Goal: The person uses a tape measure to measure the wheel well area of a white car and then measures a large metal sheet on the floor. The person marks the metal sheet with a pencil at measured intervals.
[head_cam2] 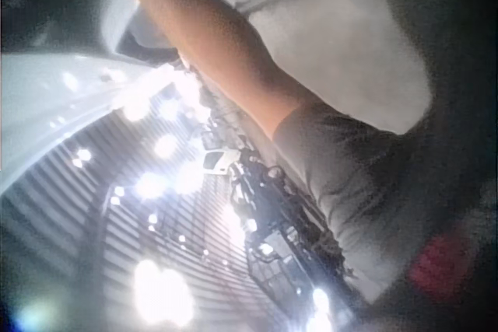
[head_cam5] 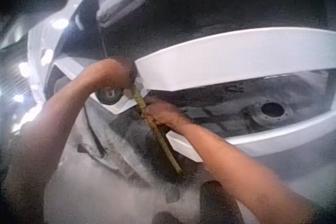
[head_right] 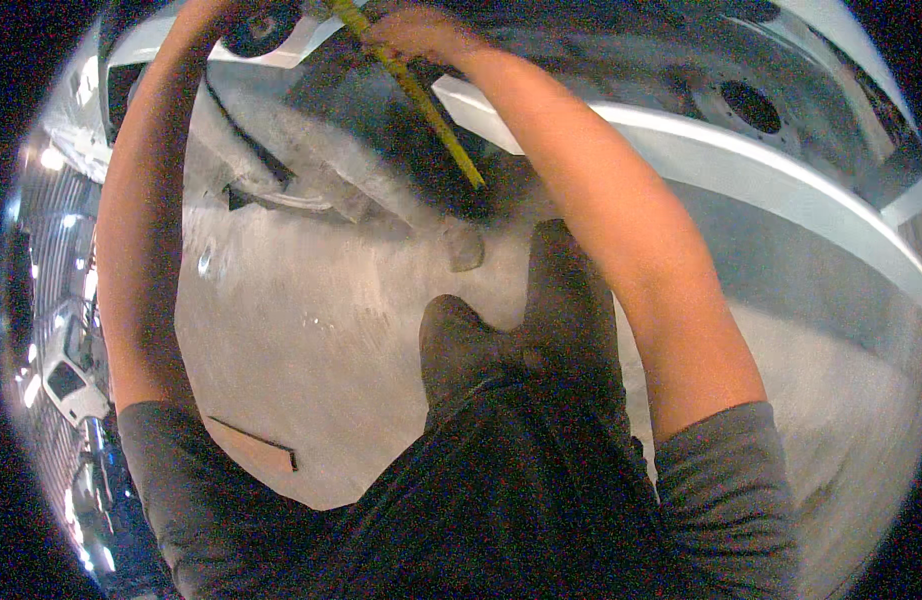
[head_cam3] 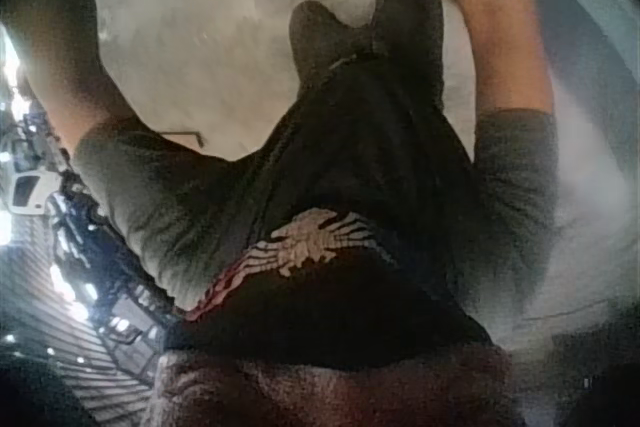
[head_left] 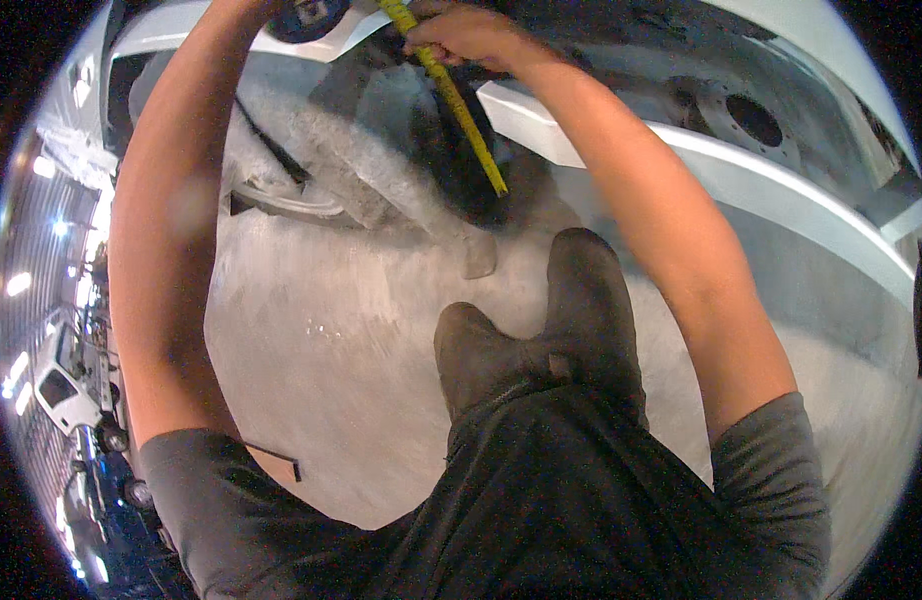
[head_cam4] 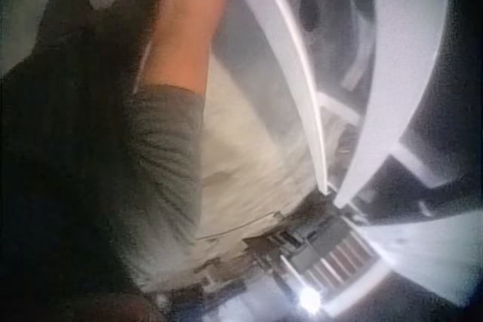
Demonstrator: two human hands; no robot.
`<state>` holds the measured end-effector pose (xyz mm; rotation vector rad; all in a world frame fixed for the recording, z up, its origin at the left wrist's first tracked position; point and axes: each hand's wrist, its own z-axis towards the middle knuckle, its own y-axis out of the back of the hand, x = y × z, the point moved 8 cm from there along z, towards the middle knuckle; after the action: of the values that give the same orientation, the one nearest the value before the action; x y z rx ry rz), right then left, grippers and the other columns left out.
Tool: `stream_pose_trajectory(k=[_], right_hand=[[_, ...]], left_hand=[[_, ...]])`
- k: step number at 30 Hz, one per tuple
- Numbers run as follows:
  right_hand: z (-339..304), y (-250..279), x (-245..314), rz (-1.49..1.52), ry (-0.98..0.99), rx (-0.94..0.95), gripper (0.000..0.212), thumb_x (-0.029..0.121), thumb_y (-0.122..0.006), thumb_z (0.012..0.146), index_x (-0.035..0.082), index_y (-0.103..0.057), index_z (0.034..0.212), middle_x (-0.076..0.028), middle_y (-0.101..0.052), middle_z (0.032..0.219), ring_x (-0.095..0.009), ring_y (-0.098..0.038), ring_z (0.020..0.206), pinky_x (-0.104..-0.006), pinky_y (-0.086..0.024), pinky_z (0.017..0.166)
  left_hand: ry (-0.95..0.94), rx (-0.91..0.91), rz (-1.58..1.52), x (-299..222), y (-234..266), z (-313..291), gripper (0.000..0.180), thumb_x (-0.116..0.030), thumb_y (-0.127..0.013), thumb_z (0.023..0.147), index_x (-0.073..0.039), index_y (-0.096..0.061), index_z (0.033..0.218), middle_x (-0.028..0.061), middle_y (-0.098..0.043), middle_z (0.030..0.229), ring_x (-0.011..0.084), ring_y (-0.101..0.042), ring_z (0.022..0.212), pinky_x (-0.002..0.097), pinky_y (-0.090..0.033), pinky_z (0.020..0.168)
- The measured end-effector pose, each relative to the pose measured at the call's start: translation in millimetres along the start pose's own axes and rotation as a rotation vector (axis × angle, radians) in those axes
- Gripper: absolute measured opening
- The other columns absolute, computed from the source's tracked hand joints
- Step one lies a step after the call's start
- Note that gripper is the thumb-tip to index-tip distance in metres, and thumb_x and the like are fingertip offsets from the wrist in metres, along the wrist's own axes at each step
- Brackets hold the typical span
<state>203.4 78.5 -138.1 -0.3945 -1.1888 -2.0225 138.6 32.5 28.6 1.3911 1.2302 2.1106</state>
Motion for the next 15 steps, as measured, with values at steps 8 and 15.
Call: stream_pose_trajectory(k=[8,15], right_hand=[[-28.5,17.3,19.9,0.446,-0.242,-0.065,0.031,0.018,-0.054,0.086,0.007,-0.062,0.114,-0.008,-0.066,0.093,-0.018,-0.056,0.077,-0.0321,-0.044,0.067],[-8.8,6.1,14.7,0.404,-0.126,-0.085,0.017,0.018,-0.063,0.084,0.006,-0.061,0.096,0.001,-0.055,0.072,-0.005,-0.045,0.057,-0.0214,-0.035,0.045]], left_hand=[[0.030,0.019,0.059,-3.3,6.5,7.5,0.029,-0.025,-0.067,0.073,-0.001,-0.072,0.089,0.0217,-0.069,0.089,0.0348,-0.068,0.082,0.0452,-0.053,0.070],[-0.063,-0.039,0.117,12.6,-6.5,18.2,0.031,-0.026,-0.070,0.071,0.000,-0.072,0.087,0.0224,-0.069,0.088,0.0344,-0.069,0.083,0.0451,-0.053,0.071]])
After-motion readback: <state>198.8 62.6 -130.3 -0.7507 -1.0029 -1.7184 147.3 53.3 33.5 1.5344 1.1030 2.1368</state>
